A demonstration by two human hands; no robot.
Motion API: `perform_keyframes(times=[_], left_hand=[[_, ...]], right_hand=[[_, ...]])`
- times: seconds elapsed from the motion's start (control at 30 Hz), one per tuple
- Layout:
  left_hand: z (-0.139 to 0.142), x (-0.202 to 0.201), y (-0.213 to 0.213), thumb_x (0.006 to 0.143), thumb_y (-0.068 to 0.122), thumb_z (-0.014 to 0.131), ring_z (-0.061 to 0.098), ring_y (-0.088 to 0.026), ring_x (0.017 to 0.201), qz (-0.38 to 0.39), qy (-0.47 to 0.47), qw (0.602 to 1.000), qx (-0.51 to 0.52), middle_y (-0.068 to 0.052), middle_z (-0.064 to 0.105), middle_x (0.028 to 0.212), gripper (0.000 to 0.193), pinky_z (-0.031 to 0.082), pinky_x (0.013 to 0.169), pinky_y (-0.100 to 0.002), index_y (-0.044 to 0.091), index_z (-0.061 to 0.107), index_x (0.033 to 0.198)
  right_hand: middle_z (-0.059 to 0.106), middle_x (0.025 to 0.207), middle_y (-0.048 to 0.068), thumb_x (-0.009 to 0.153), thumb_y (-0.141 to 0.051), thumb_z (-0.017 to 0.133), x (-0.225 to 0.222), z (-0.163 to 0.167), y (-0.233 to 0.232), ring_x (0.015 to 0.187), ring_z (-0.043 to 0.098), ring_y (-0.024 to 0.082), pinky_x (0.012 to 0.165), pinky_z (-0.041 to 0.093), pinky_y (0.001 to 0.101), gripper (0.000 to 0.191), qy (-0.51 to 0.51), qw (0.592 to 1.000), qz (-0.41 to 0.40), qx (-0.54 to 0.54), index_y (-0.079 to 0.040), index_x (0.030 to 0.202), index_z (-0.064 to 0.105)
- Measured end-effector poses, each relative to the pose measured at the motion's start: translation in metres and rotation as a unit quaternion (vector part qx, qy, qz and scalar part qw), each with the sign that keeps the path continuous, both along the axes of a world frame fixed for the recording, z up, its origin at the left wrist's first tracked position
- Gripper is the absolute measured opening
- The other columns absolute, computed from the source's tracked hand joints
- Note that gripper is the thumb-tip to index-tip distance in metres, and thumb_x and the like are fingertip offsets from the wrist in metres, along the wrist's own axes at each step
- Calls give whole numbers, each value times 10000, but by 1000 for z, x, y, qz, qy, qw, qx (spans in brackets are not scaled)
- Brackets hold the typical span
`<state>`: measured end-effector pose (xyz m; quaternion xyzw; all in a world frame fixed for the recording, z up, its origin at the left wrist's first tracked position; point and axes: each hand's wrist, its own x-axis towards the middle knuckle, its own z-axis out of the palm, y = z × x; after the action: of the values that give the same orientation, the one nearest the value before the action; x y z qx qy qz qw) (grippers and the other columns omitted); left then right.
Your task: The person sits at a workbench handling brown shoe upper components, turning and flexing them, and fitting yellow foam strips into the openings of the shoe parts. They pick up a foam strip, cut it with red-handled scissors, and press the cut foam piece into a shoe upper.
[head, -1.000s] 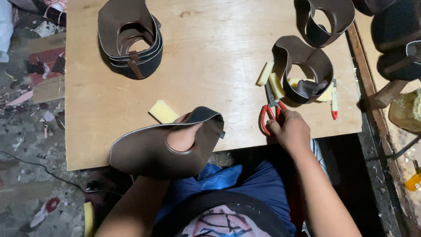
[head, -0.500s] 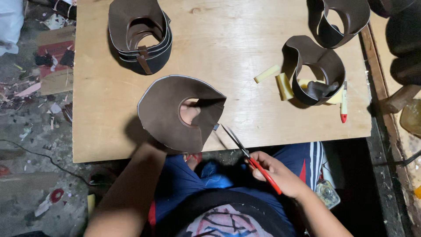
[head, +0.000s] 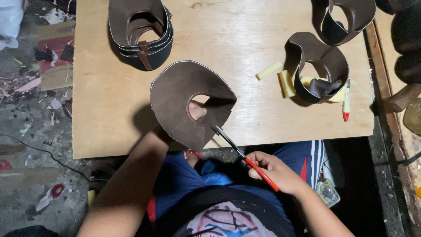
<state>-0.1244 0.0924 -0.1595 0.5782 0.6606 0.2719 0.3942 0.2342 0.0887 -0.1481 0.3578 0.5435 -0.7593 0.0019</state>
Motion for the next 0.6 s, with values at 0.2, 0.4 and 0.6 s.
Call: perform_keyframes(times=[0.2,0.4,0.6], left_hand=[[-4,-4,-3,946,188,645,687,-238,1051,-5,6,1000,4,-116,747,1051,213,495,940,-332,62,749,1084],[-11,-9,-6,951,195,644,682,-233,1045,-9,11,1000,4,-112,742,1031,206,490,937,-328,66,748,1072],[-16,-10,-5,956,202,643,677,-228,1039,-13,15,1000,6,-107,736,1012,199,485,935,-323,69,748,1060]], right_hand=[[561,749,-56,836,-160,783,-3,-3,-2,636,467,50,572,385,222,259,-19,1000,-20,14,-20,1032,688],[538,740,-65,830,-111,793,-3,-3,-3,619,458,43,555,383,217,216,-7,999,-43,-3,-15,992,687],[551,718,-51,823,-91,796,-2,-3,-3,584,472,53,530,398,223,194,-18,998,-56,-13,-16,950,671]])
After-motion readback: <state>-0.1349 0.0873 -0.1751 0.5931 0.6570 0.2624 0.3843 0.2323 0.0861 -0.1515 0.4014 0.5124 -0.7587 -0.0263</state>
